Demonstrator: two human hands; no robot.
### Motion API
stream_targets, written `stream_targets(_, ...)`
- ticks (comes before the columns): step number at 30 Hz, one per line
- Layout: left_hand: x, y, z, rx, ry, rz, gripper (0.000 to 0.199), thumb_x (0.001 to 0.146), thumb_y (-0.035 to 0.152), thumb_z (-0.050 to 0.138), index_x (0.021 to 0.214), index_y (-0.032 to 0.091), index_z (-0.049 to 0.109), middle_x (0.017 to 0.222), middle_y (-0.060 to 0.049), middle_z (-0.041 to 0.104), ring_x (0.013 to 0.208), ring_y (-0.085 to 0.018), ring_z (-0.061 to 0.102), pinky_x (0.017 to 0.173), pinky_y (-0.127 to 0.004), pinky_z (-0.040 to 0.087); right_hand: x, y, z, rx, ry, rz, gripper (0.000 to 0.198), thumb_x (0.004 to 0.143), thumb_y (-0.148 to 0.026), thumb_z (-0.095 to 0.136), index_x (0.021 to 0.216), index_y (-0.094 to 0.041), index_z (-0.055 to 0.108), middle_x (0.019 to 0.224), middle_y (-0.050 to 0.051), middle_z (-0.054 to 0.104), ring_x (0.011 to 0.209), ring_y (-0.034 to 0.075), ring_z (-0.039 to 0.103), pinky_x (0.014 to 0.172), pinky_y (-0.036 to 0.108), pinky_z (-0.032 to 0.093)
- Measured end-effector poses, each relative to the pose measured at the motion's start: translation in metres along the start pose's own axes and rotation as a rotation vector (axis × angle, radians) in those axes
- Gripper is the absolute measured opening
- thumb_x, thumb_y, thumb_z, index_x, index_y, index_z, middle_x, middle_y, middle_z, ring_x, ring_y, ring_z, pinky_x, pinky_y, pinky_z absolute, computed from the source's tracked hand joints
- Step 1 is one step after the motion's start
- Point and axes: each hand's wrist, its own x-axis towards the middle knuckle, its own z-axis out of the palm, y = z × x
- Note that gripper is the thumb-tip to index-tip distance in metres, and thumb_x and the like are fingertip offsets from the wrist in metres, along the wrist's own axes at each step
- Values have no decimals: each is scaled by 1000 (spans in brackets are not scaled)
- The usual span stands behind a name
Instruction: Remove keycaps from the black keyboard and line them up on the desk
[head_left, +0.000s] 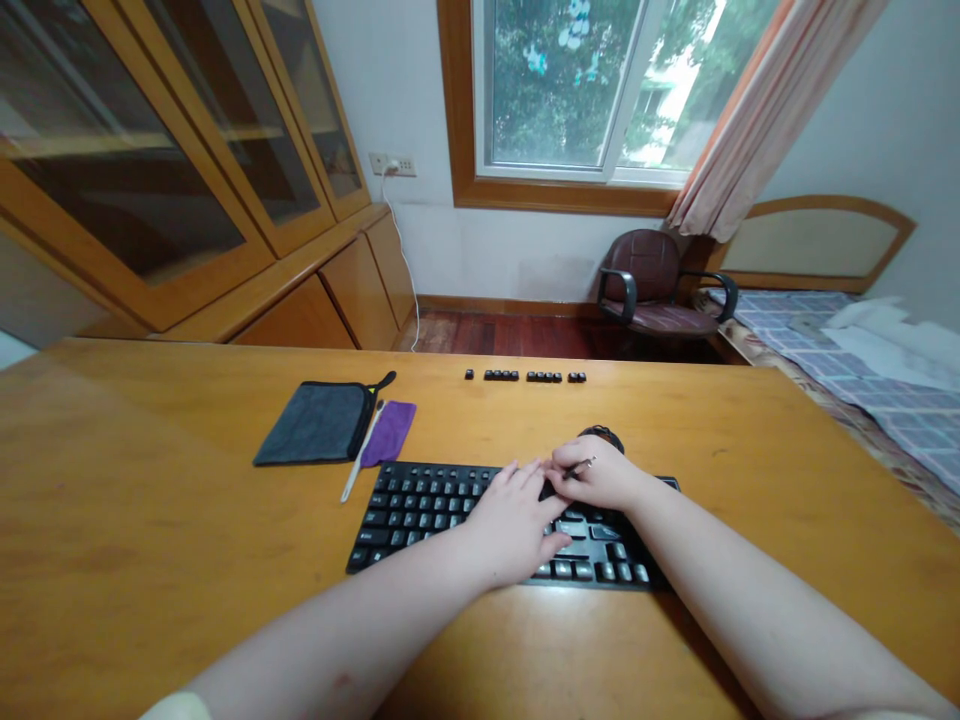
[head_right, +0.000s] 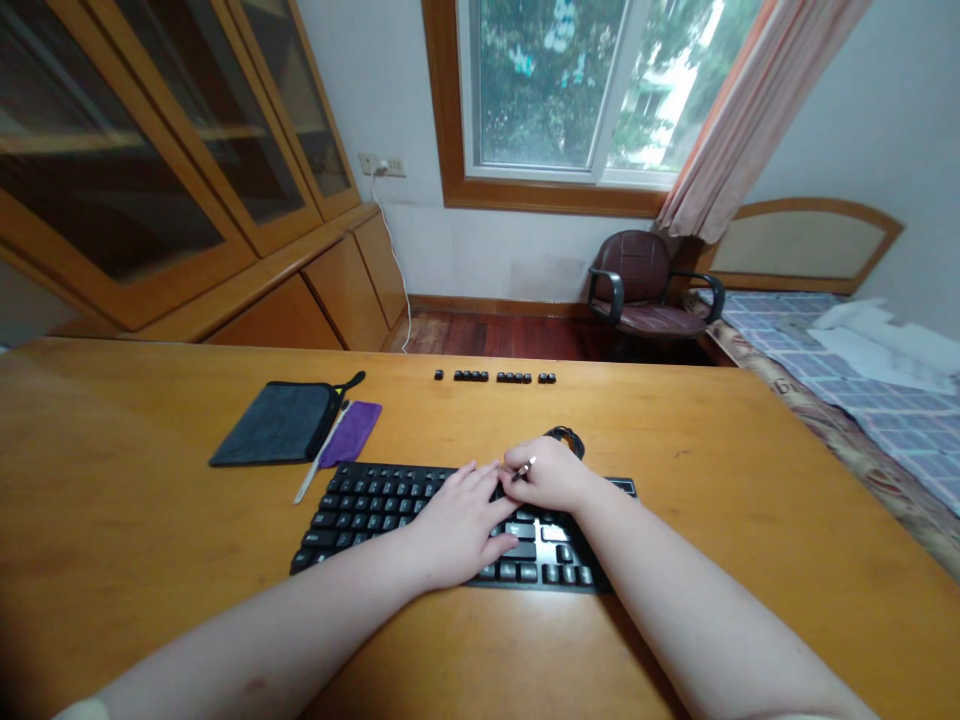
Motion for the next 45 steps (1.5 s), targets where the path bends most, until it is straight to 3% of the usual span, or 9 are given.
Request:
stream_targets(7,1,0,-1,-9,-18,-9,53,82,49,51,129,26,46,139,-13,41,129,-31,35,105,-53,24,-1,1,3,100,63,-4,23,75,-24,53,54,-19,50,50,-2,47,48,10,40,52,23,32)
stream_targets(11,1,-1,2,-15,-10,-8,55,83,51,47,134,30,40,144,-12,34,132,-30,31,106,-53,22,-2,3,1,376,437,153,34,79,-27,49,49,-20,35,48,-4,36,47,10,36,49,24,31)
stream_targets(13,1,-2,3,-17,-6,-9,54,84,52,45,134,31,39,144,-11,34,132,-30,31,106,-52,22,-2,4,-1,468,549,210,36,79,-28,50,49,-20,33,48,-4,35,48,11,36,50,24,32)
stream_targets(20,1,0,-7,-74,7,-22,51,83,49,50,129,28,45,141,-12,39,130,-30,34,106,-51,24,1,9,-3,487,496,181,36,79,-31,54,50,-19,37,50,-4,38,49,10,36,50,25,32)
stream_targets(24,3,0,-10,-212,79,-154,38,81,37,55,116,20,53,123,-10,55,116,-25,49,102,-44,33,2,10,-3,499,458,177,37,79,-35,56,50,-18,40,48,-4,39,48,9,36,49,24,31)
stream_targets(28,6,-3,-10,-387,191,-295,42,81,32,56,119,19,47,116,-7,59,106,-22,54,93,-37,42,1,6,-4,554,277,93,30,78,-37,59,59,-16,51,52,-3,45,49,9,39,48,22,33)
stream_targets(33,7,-5,-12,-439,180,-265,24,84,29,51,106,21,56,102,-5,64,96,-21,58,84,-34,44,0,-1,0,558,107,52,23,80,-36,60,74,-14,58,59,-2,53,53,9,45,51,20,37)
stream_targets(36,7,-4,-13,-445,192,-254,19,86,28,47,99,21,59,97,-4,65,91,-21,59,81,-33,45,1,-1,2,534,90,47,23,79,-36,61,73,-14,58,60,-1,54,54,9,47,52,20,38)
stream_targets(45,9,-7,-13,-501,267,-309,23,84,21,51,104,20,61,103,-5,66,97,-20,59,87,-33,44,0,3,-4,504,86,-18,28,80,-42,59,76,-14,61,66,2,60,59,11,53,56,22,41)
